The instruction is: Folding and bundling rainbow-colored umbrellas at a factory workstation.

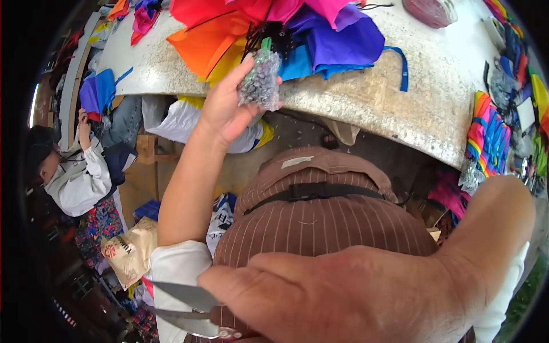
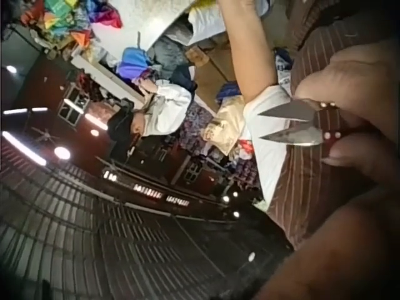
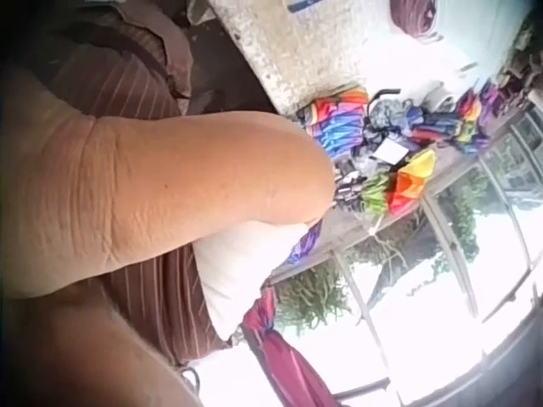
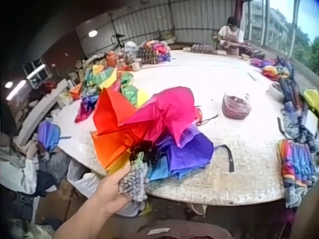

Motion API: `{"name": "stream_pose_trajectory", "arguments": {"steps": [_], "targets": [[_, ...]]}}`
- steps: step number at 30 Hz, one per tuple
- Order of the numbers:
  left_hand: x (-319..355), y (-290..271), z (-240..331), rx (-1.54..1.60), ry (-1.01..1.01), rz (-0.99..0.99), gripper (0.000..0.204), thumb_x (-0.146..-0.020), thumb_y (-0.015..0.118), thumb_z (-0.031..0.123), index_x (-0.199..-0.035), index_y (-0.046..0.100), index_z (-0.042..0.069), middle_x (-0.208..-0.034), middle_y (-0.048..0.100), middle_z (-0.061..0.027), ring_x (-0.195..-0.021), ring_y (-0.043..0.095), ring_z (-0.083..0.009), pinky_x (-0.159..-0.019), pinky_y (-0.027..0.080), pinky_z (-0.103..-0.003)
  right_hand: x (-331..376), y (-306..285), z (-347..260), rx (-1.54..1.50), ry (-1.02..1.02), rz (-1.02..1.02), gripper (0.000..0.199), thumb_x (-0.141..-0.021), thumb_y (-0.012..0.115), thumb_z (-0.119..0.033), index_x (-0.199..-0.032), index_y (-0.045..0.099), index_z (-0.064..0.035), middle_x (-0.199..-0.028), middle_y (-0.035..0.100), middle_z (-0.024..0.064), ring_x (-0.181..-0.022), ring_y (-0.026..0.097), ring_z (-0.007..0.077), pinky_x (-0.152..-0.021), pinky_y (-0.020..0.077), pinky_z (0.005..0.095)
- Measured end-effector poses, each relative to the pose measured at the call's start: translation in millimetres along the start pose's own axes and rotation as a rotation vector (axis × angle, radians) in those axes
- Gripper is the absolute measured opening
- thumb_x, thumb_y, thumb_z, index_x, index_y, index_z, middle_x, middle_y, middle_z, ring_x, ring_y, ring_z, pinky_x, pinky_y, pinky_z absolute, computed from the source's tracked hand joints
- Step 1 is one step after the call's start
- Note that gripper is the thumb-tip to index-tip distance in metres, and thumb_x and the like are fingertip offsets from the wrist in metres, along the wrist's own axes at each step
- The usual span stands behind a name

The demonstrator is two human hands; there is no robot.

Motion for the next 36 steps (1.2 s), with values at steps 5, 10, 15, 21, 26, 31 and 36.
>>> {"name": "stream_pose_trajectory", "arguments": {"steps": [5, 10, 15, 21, 26, 31, 36], "targets": [[-2, 0, -14, 0.217, -0.142, -0.196, 0.031, -0.097, 0.046, 0.034, -0.110, 0.057, 0.008, -0.093, 0.067, -0.0150, -0.074, 0.065, -0.0249, -0.067, 0.054, -0.044, -7, -5, 20, 0.266, -0.154, -0.138, 0.035, -0.088, 0.063, -0.024, -0.117, 0.054, -0.0068, -0.099, 0.062, 0.0147, -0.088, 0.064, 0.0271, -0.075, 0.0512, 0.0341], [5, -3, -20, 0.214, -0.100, -0.184, 0.030, -0.096, 0.049, 0.034, -0.108, 0.057, 0.008, -0.091, 0.066, -0.0137, -0.070, 0.065, -0.0220, -0.063, 0.055, -0.040, -24, -106, 115, 0.968, 0.079, 0.604, 0.035, -0.086, 0.064, -0.028, -0.112, 0.062, -0.0032, -0.088, 0.065, 0.0184, -0.078, 0.063, 0.0352, -0.069, 0.0494, 0.0399], [4, 6, -14, 0.057, -0.046, -0.181, 0.031, -0.094, 0.054, 0.034, -0.107, 0.057, 0.006, -0.091, 0.066, -0.0133, -0.072, 0.065, -0.0216, -0.063, 0.054, -0.038, -44, -141, 145, 1.177, 0.306, 0.376, 0.034, -0.087, 0.059, -0.039, -0.106, 0.067, -0.0124, -0.082, 0.065, 0.0166, -0.076, 0.063, 0.0354, -0.067, 0.0488, 0.0438], [27, 29, 24, -1.206, 0.560, 0.227, 0.050, -0.081, 0.068, 0.028, -0.112, 0.050, -0.008, -0.089, 0.066, -0.0146, -0.075, 0.065, -0.0267, -0.069, 0.050, -0.035, -22, -113, 161, 1.010, 0.438, -0.123, 0.035, -0.087, 0.058, -0.043, -0.103, 0.069, -0.0134, -0.087, 0.067, 0.0155, -0.083, 0.063, 0.0361, -0.074, 0.0485, 0.0438], [27, 40, 19, -0.568, 0.146, 0.053, 0.055, -0.083, 0.069, 0.021, -0.120, 0.040, -0.007, -0.087, 0.060, -0.0118, -0.065, 0.061, -0.0166, -0.061, 0.053, -0.031, 5, -104, 188, 0.595, 0.245, 0.153, 0.042, -0.091, 0.056, -0.041, -0.108, 0.063, -0.0035, -0.088, 0.067, 0.0140, -0.077, 0.063, 0.0298, -0.071, 0.0489, 0.0373], [15, 58, -59, 0.145, -0.243, -0.159, 0.028, -0.091, 0.059, 0.017, -0.111, 0.049, 0.001, -0.092, 0.061, -0.0119, -0.074, 0.066, -0.0247, -0.070, 0.058, -0.044, 14, -93, 229, 0.090, 0.488, 0.437, 0.034, -0.098, 0.049, -0.033, -0.110, 0.055, -0.0024, -0.080, 0.056, 0.0024, -0.069, 0.053, 0.0109, -0.067, 0.0465, 0.0256], [11, 64, -52, 0.374, -0.214, -0.295, 0.031, -0.096, 0.048, 0.024, -0.112, 0.052, -0.002, -0.093, 0.063, -0.0170, -0.084, 0.065, -0.0312, -0.083, 0.052, -0.048, 28, -79, 245, 0.151, 0.447, 0.616, 0.030, -0.099, 0.046, -0.027, -0.112, 0.051, 0.0002, -0.083, 0.057, 0.0030, -0.070, 0.054, 0.0106, -0.068, 0.0461, 0.0244]]}}
Point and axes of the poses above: each hand's wrist, its own x-axis away from the middle knuckle, its own y-axis out of the palm, z = x × y, the point moved 3 cm from there along -x, towards the middle knuckle
